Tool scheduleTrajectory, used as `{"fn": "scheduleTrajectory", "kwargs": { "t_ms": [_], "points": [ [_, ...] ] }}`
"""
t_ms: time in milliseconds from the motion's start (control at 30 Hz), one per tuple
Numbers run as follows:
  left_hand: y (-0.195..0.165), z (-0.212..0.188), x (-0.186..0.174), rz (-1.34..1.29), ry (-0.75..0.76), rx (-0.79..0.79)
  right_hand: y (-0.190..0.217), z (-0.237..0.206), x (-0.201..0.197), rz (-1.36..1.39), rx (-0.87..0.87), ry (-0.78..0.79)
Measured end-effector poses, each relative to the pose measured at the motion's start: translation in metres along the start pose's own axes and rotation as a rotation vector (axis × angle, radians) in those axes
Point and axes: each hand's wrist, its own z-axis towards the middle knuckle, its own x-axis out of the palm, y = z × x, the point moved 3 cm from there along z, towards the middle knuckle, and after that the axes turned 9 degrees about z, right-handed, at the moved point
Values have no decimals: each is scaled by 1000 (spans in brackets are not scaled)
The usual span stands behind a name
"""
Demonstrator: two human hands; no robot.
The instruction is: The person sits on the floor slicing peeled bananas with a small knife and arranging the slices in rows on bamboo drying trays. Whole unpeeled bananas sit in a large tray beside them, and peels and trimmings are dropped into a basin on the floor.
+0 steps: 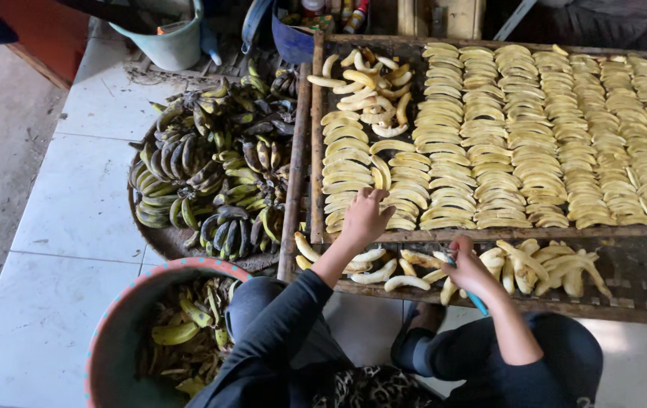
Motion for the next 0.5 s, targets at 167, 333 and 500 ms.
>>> {"fn": "scheduleTrajectory", "kwargs": {
  "t_ms": [167,333,500],
  "points": [
    [-22,11,3,-186,-153,-89,43,52,-30,189,-47,39],
    [-60,6,-17,-411,-342,-87,96,136,-36,926,158,114],
    [-88,-2,-20,-473,-377,-106,127,193,-29,1009,384,-50]
  ]
}}
